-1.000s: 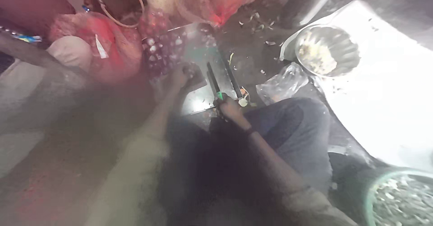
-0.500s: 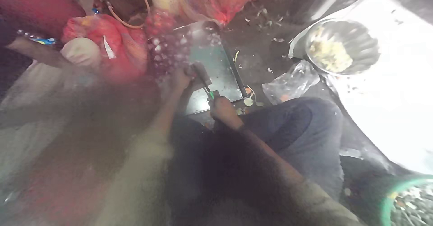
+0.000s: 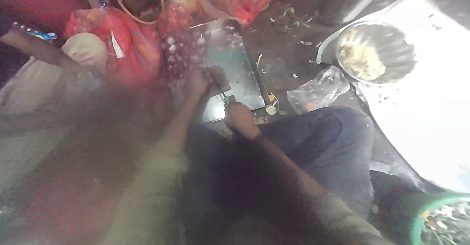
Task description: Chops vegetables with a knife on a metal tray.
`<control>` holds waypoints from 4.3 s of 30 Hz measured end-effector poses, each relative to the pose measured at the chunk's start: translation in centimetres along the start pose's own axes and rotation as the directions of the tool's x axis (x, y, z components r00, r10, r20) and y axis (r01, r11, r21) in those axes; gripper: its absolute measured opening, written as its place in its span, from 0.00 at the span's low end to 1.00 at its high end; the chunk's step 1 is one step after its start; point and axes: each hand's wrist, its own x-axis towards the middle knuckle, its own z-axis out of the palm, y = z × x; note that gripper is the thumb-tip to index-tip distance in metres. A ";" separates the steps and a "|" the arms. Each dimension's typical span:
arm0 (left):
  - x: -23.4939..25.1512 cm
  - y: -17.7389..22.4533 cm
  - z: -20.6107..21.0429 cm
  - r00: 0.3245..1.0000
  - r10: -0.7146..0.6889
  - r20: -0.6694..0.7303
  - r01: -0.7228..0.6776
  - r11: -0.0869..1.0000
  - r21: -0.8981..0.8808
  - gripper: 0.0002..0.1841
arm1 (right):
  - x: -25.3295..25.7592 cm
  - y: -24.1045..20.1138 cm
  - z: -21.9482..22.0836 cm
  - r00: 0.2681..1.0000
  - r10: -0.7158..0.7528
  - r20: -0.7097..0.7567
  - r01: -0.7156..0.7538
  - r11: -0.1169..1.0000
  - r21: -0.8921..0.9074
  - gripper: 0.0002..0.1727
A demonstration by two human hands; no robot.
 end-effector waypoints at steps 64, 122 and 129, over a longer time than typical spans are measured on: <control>1.6 0.6 -0.8 0.986 0.041 0.163 -0.054 0.996 0.077 0.12 | 3.9 -2.8 -0.7 1.000 0.003 0.010 -0.004 0.996 0.093 0.18; 2.9 -1.3 0.5 0.993 0.038 0.115 -0.029 0.996 -0.082 0.42 | 0.6 2.9 -0.5 1.000 0.020 0.024 -0.029 0.889 0.456 0.21; 3.8 -1.3 2.1 0.936 0.237 0.260 -0.188 0.962 -0.198 0.24 | 0.6 3.9 -0.5 0.999 0.021 0.042 -0.039 0.859 0.511 0.22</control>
